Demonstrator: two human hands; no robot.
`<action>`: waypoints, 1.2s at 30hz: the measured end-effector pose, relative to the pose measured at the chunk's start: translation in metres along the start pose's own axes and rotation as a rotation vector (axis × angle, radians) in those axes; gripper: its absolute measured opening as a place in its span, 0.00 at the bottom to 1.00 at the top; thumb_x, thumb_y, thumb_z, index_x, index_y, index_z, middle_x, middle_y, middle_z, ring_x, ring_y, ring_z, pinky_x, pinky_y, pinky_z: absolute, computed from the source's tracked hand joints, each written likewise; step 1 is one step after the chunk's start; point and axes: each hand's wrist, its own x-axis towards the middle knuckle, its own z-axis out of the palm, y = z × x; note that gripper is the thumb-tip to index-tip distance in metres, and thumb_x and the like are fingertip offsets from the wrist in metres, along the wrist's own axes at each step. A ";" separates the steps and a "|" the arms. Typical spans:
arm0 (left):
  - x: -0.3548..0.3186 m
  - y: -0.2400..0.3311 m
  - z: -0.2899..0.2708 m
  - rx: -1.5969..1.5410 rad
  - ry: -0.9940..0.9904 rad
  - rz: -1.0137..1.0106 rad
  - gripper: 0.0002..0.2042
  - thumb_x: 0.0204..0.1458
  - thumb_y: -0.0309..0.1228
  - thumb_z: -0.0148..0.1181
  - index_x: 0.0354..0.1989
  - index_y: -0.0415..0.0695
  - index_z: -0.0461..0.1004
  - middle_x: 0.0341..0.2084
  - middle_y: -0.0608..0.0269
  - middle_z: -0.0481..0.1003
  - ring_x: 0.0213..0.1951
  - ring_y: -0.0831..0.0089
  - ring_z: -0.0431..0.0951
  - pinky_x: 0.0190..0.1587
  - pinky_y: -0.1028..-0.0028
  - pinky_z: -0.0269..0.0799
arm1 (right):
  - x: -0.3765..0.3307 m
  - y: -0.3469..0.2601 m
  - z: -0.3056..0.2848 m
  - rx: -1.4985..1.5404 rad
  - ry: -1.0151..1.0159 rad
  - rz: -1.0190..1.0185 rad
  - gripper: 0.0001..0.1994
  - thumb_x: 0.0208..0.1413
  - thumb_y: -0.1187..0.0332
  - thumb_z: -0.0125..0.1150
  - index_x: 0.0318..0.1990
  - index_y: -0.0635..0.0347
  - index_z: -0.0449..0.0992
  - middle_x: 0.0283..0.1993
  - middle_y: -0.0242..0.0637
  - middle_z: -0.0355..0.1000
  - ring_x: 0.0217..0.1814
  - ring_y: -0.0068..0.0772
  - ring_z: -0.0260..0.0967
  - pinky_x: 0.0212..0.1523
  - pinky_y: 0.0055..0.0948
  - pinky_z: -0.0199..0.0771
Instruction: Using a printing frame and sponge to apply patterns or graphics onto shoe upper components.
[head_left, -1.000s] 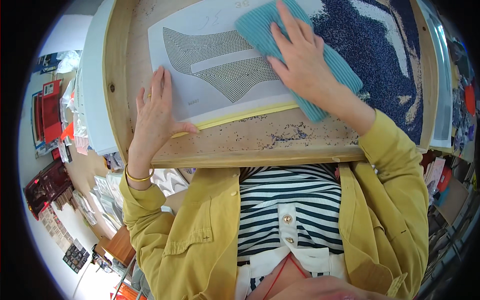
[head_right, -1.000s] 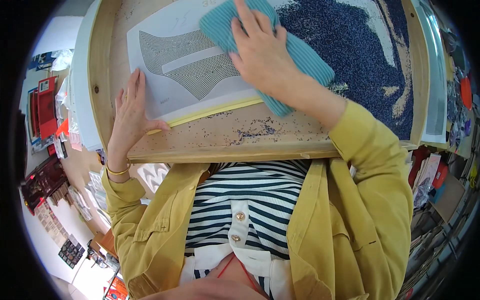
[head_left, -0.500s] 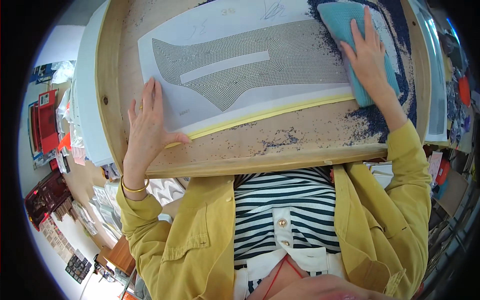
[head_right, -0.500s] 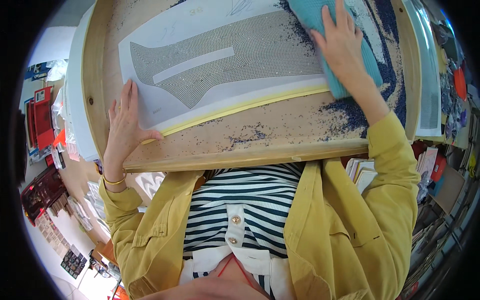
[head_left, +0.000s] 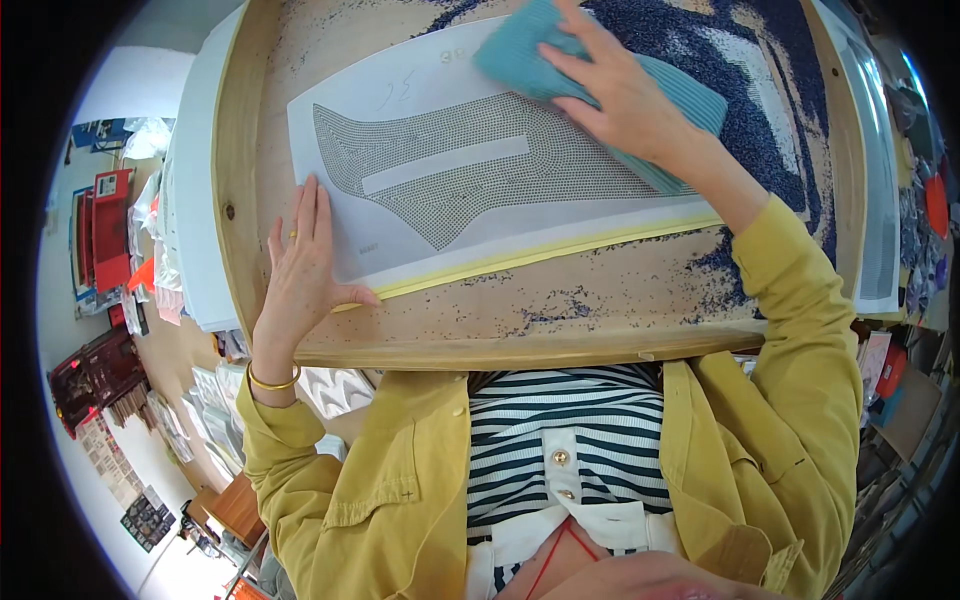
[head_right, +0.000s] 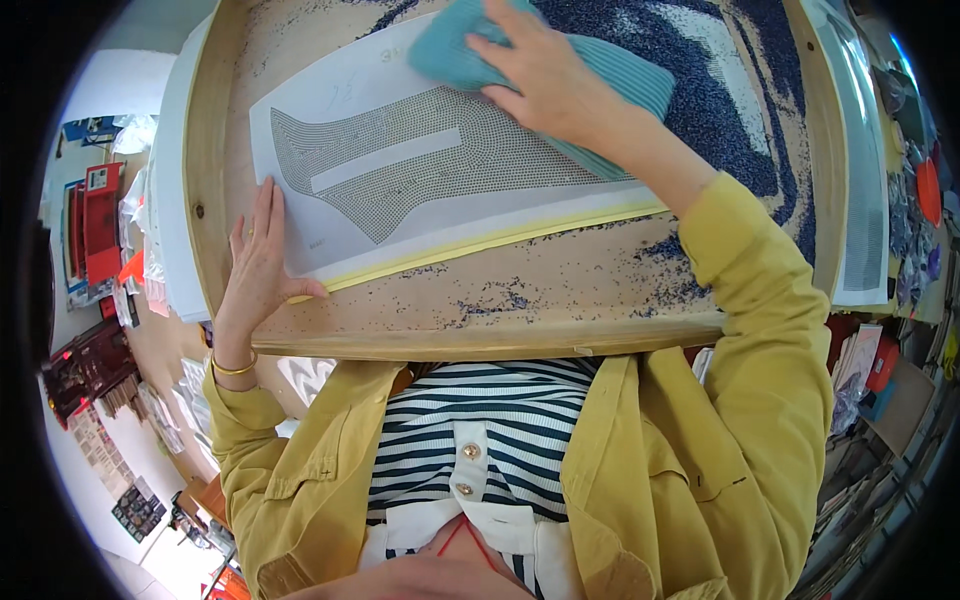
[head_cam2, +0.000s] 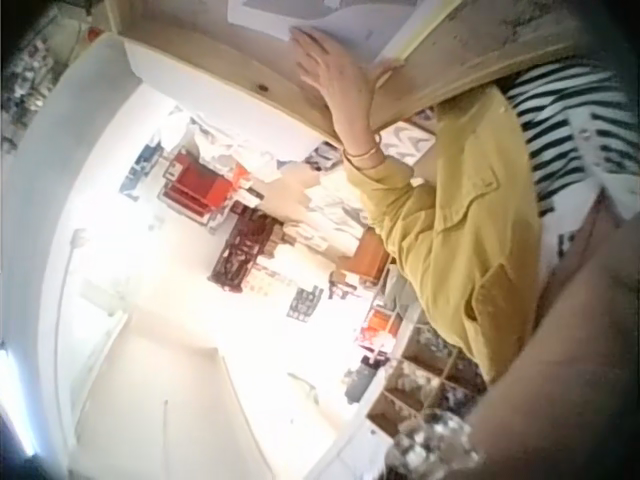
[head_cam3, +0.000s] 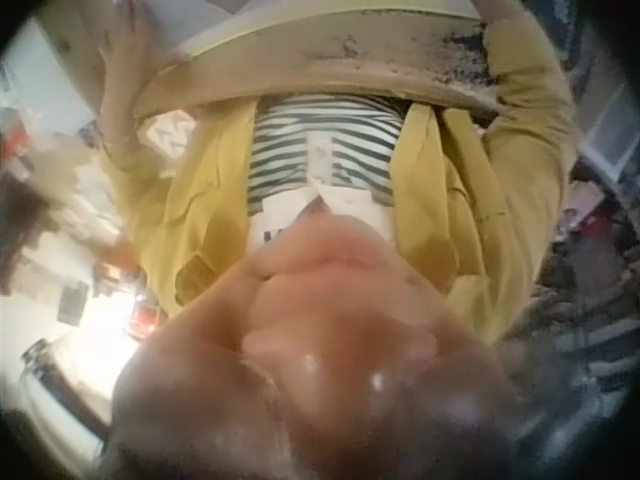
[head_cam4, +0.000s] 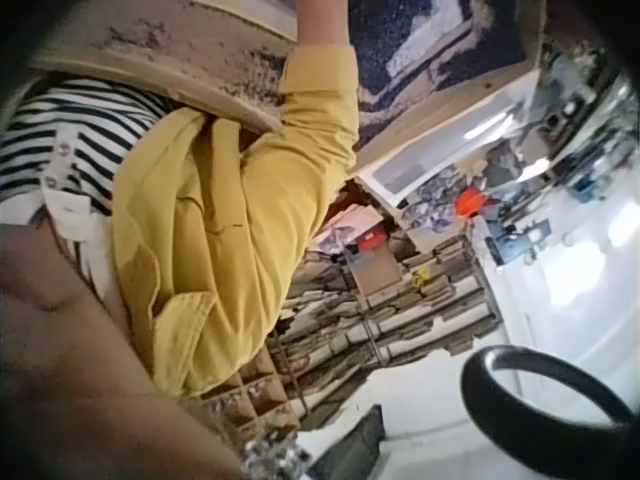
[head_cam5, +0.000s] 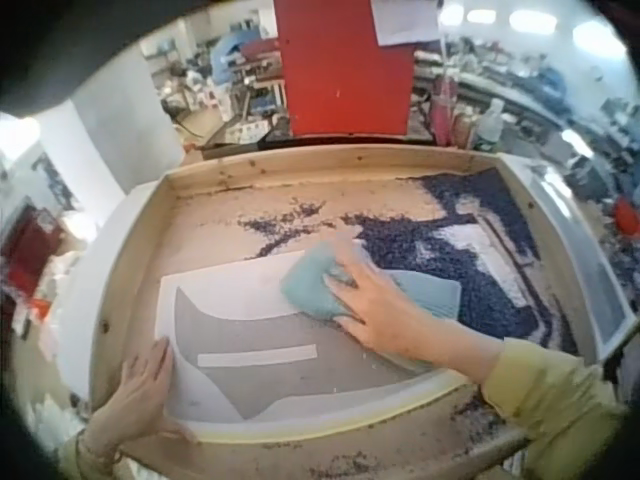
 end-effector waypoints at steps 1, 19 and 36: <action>0.001 -0.002 0.000 -0.014 0.003 0.013 0.71 0.16 0.61 0.74 0.70 0.27 0.50 0.72 0.42 0.52 0.73 0.50 0.54 0.70 0.45 0.49 | 0.002 -0.004 0.002 -0.025 0.012 -0.085 0.24 0.57 0.74 0.59 0.61 0.71 0.69 0.78 0.58 0.40 0.73 0.62 0.52 0.71 0.47 0.57; 0.006 -0.002 -0.006 0.016 -0.046 0.001 0.73 0.15 0.62 0.74 0.71 0.27 0.48 0.73 0.42 0.50 0.72 0.50 0.56 0.71 0.47 0.49 | 0.054 0.018 0.026 -0.077 -0.282 0.198 0.32 0.60 0.63 0.57 0.65 0.79 0.58 0.78 0.58 0.37 0.79 0.65 0.35 0.65 0.77 0.49; 0.005 -0.001 -0.004 0.037 0.002 0.058 0.71 0.16 0.62 0.74 0.70 0.25 0.50 0.73 0.43 0.50 0.71 0.53 0.58 0.70 0.47 0.51 | 0.002 0.044 -0.032 -0.379 -0.506 0.865 0.29 0.61 0.60 0.55 0.64 0.73 0.62 0.78 0.57 0.41 0.79 0.63 0.38 0.68 0.69 0.53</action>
